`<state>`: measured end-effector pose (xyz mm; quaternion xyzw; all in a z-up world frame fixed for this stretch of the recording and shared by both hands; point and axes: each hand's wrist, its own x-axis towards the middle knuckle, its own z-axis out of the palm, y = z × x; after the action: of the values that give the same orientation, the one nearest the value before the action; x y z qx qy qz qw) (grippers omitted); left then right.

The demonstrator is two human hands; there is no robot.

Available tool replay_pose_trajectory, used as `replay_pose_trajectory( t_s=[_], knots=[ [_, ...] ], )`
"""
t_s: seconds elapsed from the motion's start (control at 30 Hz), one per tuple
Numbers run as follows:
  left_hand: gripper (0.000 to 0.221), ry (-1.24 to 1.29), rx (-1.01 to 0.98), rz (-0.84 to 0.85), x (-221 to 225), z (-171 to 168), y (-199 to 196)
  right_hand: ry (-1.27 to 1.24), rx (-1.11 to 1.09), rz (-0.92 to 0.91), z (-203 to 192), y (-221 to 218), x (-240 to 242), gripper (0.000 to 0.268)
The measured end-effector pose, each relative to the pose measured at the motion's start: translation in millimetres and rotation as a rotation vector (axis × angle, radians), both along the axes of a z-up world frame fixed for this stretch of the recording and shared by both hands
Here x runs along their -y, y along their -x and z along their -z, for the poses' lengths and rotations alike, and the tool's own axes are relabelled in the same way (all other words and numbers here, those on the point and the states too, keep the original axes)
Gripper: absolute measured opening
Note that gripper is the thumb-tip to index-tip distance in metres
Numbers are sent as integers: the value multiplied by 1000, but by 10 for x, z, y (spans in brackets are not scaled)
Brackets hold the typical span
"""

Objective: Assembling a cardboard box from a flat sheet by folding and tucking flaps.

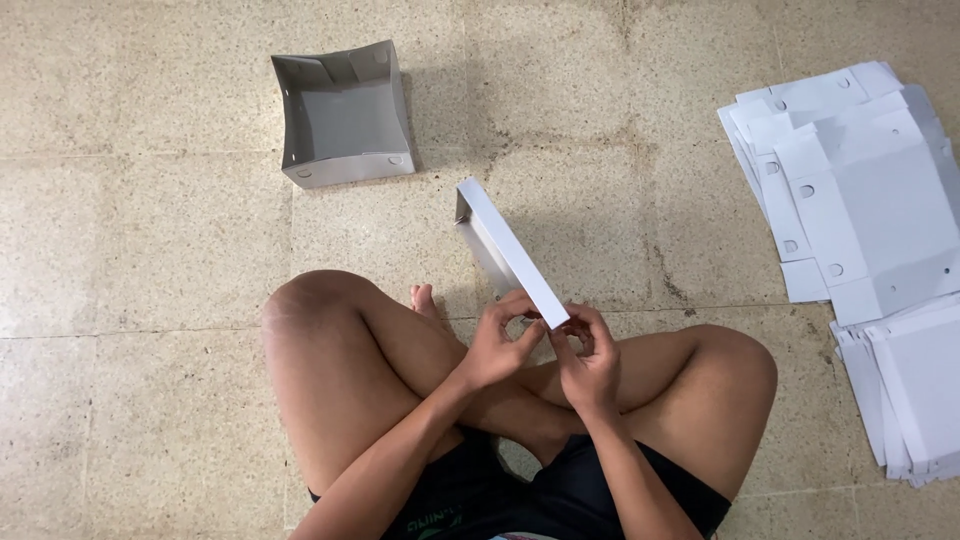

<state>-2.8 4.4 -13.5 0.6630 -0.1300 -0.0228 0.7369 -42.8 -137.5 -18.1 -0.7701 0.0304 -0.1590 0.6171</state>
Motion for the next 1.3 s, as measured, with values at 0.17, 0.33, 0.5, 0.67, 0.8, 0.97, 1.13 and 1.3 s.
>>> replay_pose_trajectory(
  t_s=[0.17, 0.33, 0.5, 0.67, 0.8, 0.97, 1.13, 1.3],
  knots=[
    [15, -21, 138, -15, 14, -125, 7, 46, 5, 18, 0, -1, 26, 26],
    [9, -105, 157, -90, 50, -18, -14, 46, -70, 46, -64, -6, 13, 21],
    [2, -127, 113, -82, 22, -17, 8, 50, -73, 59, -109, -21, -19, 21],
    [3, -109, 69, -75, 41, -36, -20, 75, -94, 35, -186, -17, 20, 22],
    [4, -121, 88, -64, 39, -50, -25, 11, -73, -65, -238, -3, 52, 29],
    [20, -230, 141, 8, 6, -168, 1, -179, -150, -177, -236, 14, 150, 40],
    [19, -480, 422, 121, -13, -326, 68, -456, -76, -203, -251, -5, 208, 62],
    [19, -680, 602, 145, -101, -319, 5, -392, -42, -112, -151, -18, 264, 76]
  ],
)
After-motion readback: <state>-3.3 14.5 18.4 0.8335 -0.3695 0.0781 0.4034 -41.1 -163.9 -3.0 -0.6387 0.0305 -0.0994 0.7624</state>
